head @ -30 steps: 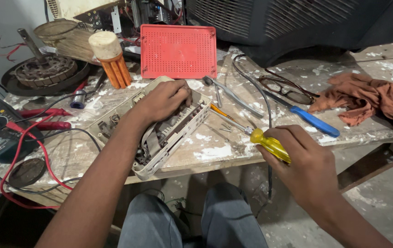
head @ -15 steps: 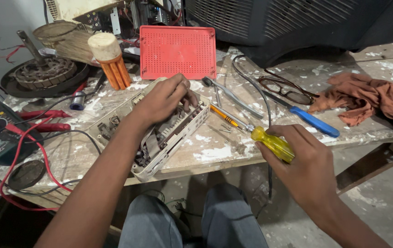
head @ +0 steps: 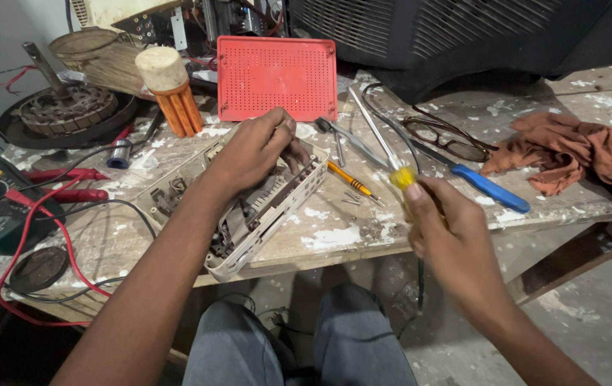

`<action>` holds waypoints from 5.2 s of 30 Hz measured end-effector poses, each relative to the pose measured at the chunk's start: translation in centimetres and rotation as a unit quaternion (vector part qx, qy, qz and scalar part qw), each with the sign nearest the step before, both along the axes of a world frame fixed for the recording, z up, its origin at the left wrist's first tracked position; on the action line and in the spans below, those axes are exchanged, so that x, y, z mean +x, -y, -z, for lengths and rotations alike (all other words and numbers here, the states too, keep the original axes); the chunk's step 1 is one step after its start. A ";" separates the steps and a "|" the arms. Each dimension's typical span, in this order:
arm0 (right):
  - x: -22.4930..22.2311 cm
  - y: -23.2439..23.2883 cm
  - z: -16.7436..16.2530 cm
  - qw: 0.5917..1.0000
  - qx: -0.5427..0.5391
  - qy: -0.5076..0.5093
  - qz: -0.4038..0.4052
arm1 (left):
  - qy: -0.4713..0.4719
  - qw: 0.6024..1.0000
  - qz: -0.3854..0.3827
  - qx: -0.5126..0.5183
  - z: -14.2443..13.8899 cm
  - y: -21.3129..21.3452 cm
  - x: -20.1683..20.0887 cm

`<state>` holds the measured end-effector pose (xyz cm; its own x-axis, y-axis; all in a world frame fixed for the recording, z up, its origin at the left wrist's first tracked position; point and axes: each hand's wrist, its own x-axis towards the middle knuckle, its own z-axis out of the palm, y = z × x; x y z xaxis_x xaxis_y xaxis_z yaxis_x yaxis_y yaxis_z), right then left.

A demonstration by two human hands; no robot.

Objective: The person uses a yellow-handled screwdriver to unscrew and pry open the casing of a white electronic device on a cluttered workbench, lifting out internal circuit boards and wiring, and works on the exposed components while repositioning the device on the bench.

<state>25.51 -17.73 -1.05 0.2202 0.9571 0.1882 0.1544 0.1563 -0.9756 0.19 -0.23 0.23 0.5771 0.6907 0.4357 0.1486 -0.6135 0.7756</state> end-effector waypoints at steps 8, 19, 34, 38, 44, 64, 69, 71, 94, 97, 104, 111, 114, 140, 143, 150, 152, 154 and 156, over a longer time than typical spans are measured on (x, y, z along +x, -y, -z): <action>-3.5 -5.0 -0.1 0.994 0.044 0.102 -0.021 | -0.028 0.998 -0.058 0.008 -0.9 1.0 -0.1; -5.4 -7.4 -0.8 0.928 0.096 0.355 0.055 | -0.015 0.998 -0.064 -0.024 -0.7 0.9 0.1; -4.1 -8.5 -0.6 0.918 0.104 0.382 0.026 | -0.022 0.995 -0.068 0.066 -0.5 0.7 0.4; -3.7 -7.8 -0.8 0.917 0.086 0.387 0.041 | -0.042 0.995 -0.079 0.055 -0.7 1.0 0.4; -1.8 -6.4 -1.6 0.897 0.097 0.429 0.047 | -0.068 0.991 -0.088 0.080 -0.7 1.1 0.4; -1.8 -4.9 -1.4 0.878 -0.017 0.476 0.051 | -0.060 0.988 -0.084 0.117 -0.9 0.9 0.2; -2.0 -4.9 -1.6 0.882 -0.032 0.467 0.051 | -0.095 0.983 -0.137 0.071 -1.2 1.3 0.3; -2.0 -4.9 -1.6 0.885 0.018 0.462 0.055 | -0.082 0.982 -0.132 0.111 -1.3 1.4 0.3; -1.5 -4.9 -2.2 0.907 0.148 0.384 0.089 | -0.334 0.931 -0.028 0.146 -3.1 7.7 4.2; -1.3 -4.8 -2.2 0.905 0.138 0.391 0.091 | -0.279 0.928 -0.003 0.248 -2.3 7.8 4.8; -1.2 -5.0 -1.7 0.907 0.121 0.394 0.083 | -0.260 0.922 0.014 0.287 -1.2 6.8 5.3; -1.2 -5.0 -1.3 0.912 0.131 0.385 0.063 | -0.115 0.948 0.027 0.295 -1.8 6.7 3.8; -1.3 -5.1 -1.4 0.909 0.137 0.389 0.057 | -0.126 0.965 -0.059 0.224 -2.5 5.9 2.4; -2.9 -9.3 -3.2 0.971 -0.013 0.217 -0.099 | -0.324 0.924 -0.171 0.111 -4.6 4.1 4.1; -2.8 -9.4 -3.2 0.972 -0.013 0.209 -0.108 | -0.346 0.917 -0.160 0.120 -4.7 3.5 4.4; -2.7 -9.5 -3.1 0.976 -0.029 0.174 -0.127 | -0.459 0.881 -0.112 -0.001 -6.1 1.6 4.9; -2.8 -9.5 -3.1 0.975 -0.035 0.187 -0.118 | -0.489 0.867 -0.090 0.010 -6.7 1.0 5.3; -2.8 -9.5 -3.2 0.974 -0.038 0.192 -0.114 | -0.521 0.850 -0.073 0.029 -7.3 0.6 5.7; -2.8 -9.5 -3.2 0.975 -0.039 0.189 -0.115 | -0.552 0.829 -0.060 0.058 -7.6 0.3 6.1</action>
